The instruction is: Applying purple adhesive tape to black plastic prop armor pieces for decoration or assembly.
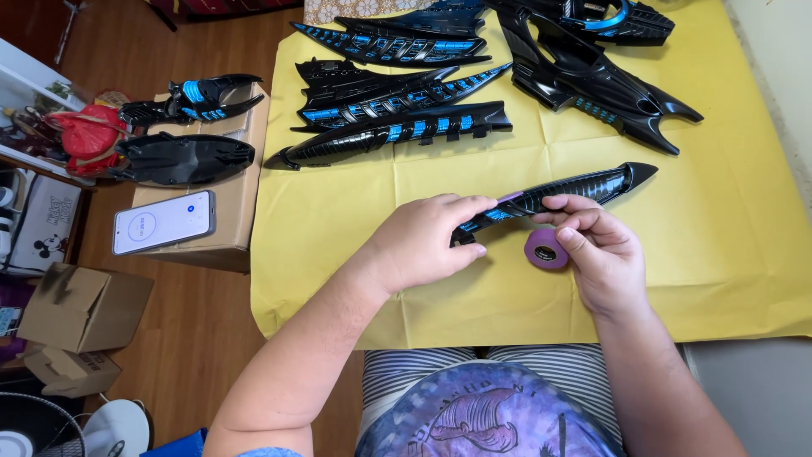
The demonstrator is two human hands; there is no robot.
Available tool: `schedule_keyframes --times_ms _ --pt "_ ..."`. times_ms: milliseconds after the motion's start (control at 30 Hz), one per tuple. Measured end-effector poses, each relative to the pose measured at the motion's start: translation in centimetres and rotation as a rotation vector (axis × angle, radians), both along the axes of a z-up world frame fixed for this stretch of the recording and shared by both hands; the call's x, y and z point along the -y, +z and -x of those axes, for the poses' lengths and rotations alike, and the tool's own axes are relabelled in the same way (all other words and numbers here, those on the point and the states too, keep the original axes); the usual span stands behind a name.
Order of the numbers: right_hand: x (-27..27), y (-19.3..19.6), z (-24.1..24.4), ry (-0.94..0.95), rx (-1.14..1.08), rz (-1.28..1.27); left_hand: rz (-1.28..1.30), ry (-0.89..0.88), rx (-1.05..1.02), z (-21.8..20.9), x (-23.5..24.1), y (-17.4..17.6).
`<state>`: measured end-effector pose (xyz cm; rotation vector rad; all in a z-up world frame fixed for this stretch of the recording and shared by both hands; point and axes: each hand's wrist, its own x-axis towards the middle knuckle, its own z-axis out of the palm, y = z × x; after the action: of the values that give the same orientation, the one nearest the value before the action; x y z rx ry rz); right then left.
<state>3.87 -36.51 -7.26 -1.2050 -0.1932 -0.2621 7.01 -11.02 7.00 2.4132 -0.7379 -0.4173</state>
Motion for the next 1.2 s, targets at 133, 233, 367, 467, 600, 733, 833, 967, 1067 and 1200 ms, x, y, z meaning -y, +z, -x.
schedule_keyframes --times_ms 133,233,367,467,600,733,833,967,1067,1200 --pt "0.1 -0.1 -0.1 -0.005 -0.001 0.009 0.019 -0.001 0.017 0.1 -0.2 -0.8" --pt "-0.1 0.0 0.0 -0.007 -0.003 -0.008 0.022 0.007 0.013 0.1 -0.4 -0.8" --pt "-0.1 0.0 0.0 -0.012 -0.022 -0.031 0.030 0.013 0.015 0.5 -1.0 -0.7" --pt "0.0 0.0 0.1 -0.011 -0.032 -0.048 0.044 0.036 0.035 1.0 -1.9 -1.3" --pt "0.0 0.1 0.2 -0.004 -0.042 -0.056 0.071 0.070 0.107 2.1 -3.1 -1.9" --pt "0.0 0.1 0.3 -0.001 -0.049 -0.066 0.053 0.104 0.154 3.4 -4.2 -2.7" --pt "0.1 0.6 0.5 -0.006 -0.050 -0.063 0.030 0.147 0.202 4.3 -4.9 -3.0" --pt "0.1 1.8 0.9 0.036 -0.127 0.007 0.064 0.215 0.341 5.6 -5.5 -4.0" --pt "0.0 1.9 1.0 0.041 -0.121 0.006 0.117 0.254 0.457 6.4 -6.0 -4.9" --pt "0.1 1.9 1.0 0.030 -0.123 0.011 0.150 0.277 0.541 7.1 -6.5 -5.5"
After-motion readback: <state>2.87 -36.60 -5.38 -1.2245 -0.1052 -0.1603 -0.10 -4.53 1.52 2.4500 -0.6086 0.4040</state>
